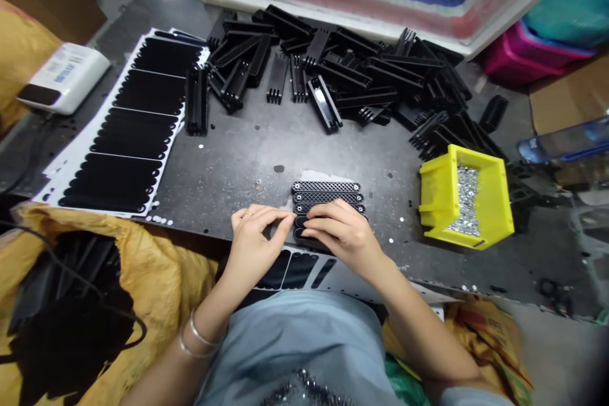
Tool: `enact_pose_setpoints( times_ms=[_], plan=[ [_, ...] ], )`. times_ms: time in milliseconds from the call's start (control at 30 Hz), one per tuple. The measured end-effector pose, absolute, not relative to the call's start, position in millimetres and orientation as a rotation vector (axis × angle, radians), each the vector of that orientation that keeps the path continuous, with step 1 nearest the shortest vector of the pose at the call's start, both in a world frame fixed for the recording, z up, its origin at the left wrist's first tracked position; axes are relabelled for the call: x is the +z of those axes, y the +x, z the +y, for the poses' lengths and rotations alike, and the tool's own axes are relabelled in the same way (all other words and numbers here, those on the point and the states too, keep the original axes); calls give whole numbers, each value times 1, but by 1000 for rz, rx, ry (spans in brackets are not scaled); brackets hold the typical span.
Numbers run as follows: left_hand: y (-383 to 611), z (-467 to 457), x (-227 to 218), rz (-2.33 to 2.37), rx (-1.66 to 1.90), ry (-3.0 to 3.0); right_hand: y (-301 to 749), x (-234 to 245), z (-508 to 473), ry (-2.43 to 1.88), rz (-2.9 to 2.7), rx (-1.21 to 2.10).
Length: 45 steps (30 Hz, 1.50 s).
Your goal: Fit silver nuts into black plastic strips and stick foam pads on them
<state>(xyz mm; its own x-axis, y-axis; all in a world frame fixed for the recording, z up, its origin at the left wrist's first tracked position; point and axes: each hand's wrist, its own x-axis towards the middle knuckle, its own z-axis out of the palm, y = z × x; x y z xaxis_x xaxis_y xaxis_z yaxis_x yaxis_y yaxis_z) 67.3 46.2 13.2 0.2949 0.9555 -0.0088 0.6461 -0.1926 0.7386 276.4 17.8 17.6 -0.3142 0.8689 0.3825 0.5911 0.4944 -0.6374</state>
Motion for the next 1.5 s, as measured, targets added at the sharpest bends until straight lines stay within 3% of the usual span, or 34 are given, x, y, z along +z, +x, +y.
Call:
enact_pose_setpoints(
  times_ms=[467, 700, 900, 1100, 1233, 1433, 1500],
  plan=[
    [72, 50, 13, 1375, 655, 1870, 285, 29, 10, -1242, -2101, 484],
    [69, 53, 12, 1359, 649, 1869, 338, 31, -8, -1455, -1735, 713],
    [70, 57, 13, 1350, 650, 1901, 340, 20, -5, -1382, -1760, 669],
    [63, 34, 21, 1384, 624, 2082, 331, 26, -30, -1486, -1738, 328],
    [60, 4, 24, 1149, 462, 2279, 297, 18, -63, -1406, -1845, 596],
    [67, -4, 18, 1009, 485, 2231, 262, 3, -76, -1259, -1916, 489],
    [67, 0, 12, 1077, 573, 2290, 270, 11, -80, -1126, -1879, 721]
  ],
)
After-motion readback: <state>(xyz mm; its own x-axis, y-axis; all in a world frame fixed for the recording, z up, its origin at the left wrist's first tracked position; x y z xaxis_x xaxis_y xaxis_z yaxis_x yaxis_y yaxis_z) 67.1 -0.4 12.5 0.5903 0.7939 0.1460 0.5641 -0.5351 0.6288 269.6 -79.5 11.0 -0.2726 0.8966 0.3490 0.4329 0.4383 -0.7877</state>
